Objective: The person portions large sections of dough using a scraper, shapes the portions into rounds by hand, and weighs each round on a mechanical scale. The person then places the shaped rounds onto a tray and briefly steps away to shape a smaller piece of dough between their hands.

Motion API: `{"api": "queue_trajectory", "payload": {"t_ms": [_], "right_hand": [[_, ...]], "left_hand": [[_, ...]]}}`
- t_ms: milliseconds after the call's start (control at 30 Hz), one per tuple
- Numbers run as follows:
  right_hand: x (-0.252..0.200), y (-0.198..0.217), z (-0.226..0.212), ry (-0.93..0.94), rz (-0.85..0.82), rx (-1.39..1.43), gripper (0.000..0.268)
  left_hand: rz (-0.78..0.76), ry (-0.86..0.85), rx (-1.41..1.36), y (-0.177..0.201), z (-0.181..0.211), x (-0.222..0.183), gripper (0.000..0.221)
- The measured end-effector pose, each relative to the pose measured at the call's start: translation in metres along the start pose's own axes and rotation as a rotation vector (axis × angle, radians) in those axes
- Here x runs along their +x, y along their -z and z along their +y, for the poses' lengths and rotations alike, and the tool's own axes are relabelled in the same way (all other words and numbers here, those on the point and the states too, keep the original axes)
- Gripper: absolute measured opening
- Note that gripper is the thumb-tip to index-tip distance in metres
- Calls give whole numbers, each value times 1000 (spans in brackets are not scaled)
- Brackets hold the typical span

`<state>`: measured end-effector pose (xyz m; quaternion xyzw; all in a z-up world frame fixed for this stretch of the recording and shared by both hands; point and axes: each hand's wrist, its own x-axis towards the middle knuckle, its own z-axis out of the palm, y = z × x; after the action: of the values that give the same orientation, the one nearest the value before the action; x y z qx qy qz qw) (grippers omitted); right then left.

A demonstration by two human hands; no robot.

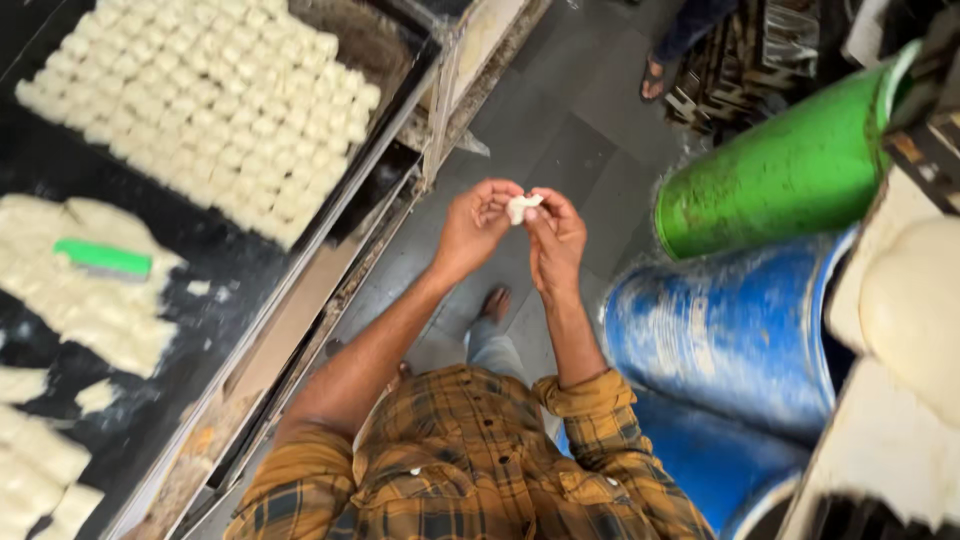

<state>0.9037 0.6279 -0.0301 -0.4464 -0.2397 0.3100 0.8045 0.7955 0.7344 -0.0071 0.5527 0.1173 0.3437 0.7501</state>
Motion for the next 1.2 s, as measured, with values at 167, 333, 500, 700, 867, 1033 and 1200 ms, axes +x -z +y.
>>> {"api": "queue_trajectory", "payload": {"t_ms": [167,333,500,700,867,1033,1200], "right_hand": [[155,28,21,-67,-65,183,25],[312,60,23,-143,-153,64,20],[436,66,29,-185,-219,109,16],[548,46,61,-195,-353,65,16],[633,25,109,-265,-421,39,22],[712,-24,124,-397,-460,64,19],[764,-75,171,-90,-854,-321,21]], "left_hand": [[124,134,-25,16,-43,136,26],[130,-5,-79,15,-82,272,27],[363,-8,-85,19,-110,374,21],[467,-214,147,56,-114,468,30],[602,-129,14,101,-125,534,20],[743,-209,-20,136,-122,590,30],[1475,-279,624,210,-141,632,14]]}}
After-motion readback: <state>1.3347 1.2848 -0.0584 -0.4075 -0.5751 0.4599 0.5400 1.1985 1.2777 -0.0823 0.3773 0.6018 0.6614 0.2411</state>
